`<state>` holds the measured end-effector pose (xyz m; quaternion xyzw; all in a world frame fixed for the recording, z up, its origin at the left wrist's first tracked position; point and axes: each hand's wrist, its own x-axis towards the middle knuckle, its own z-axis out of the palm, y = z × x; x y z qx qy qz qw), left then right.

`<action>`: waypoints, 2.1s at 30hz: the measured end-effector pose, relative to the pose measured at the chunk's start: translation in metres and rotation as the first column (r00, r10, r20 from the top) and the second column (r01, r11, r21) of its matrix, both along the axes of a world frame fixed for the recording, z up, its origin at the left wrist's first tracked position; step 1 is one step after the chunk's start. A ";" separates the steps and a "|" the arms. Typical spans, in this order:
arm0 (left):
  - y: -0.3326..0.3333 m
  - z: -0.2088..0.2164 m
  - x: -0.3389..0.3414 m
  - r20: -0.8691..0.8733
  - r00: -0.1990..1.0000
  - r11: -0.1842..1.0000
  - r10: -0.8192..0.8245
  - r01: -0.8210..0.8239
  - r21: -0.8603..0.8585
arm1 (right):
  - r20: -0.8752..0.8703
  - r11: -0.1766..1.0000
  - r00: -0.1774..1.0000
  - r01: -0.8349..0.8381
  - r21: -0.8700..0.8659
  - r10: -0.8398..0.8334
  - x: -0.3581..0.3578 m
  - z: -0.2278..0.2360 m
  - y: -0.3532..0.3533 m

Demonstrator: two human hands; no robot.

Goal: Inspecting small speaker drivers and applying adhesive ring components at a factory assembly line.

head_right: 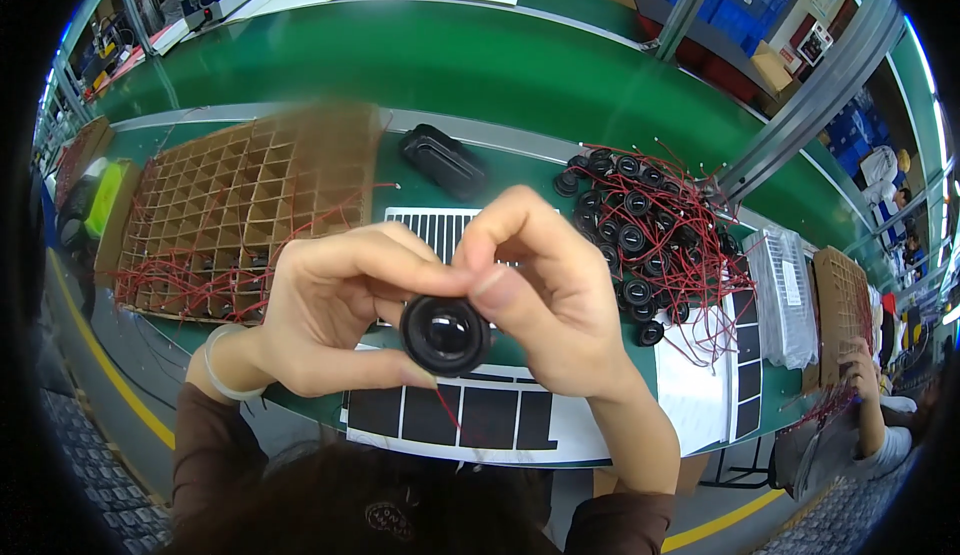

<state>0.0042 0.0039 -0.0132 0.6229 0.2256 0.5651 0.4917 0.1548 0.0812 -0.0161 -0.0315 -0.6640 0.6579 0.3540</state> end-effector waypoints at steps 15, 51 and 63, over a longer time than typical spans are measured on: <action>-0.001 -0.004 0.003 0.132 0.971 0.980 0.198 -0.200 0.004 | -0.030 0.993 0.996 0.092 0.080 -0.089 -0.003 -0.003 0.001; -0.003 -0.001 0.002 0.495 0.861 0.891 0.115 0.131 -0.434 | -0.136 0.530 0.824 0.470 0.706 -0.549 -0.005 0.002 -0.018; -0.005 -0.002 -0.001 0.517 0.854 0.877 0.065 0.198 -0.437 | -0.182 0.478 0.870 0.414 0.775 -0.458 -0.002 0.010 -0.008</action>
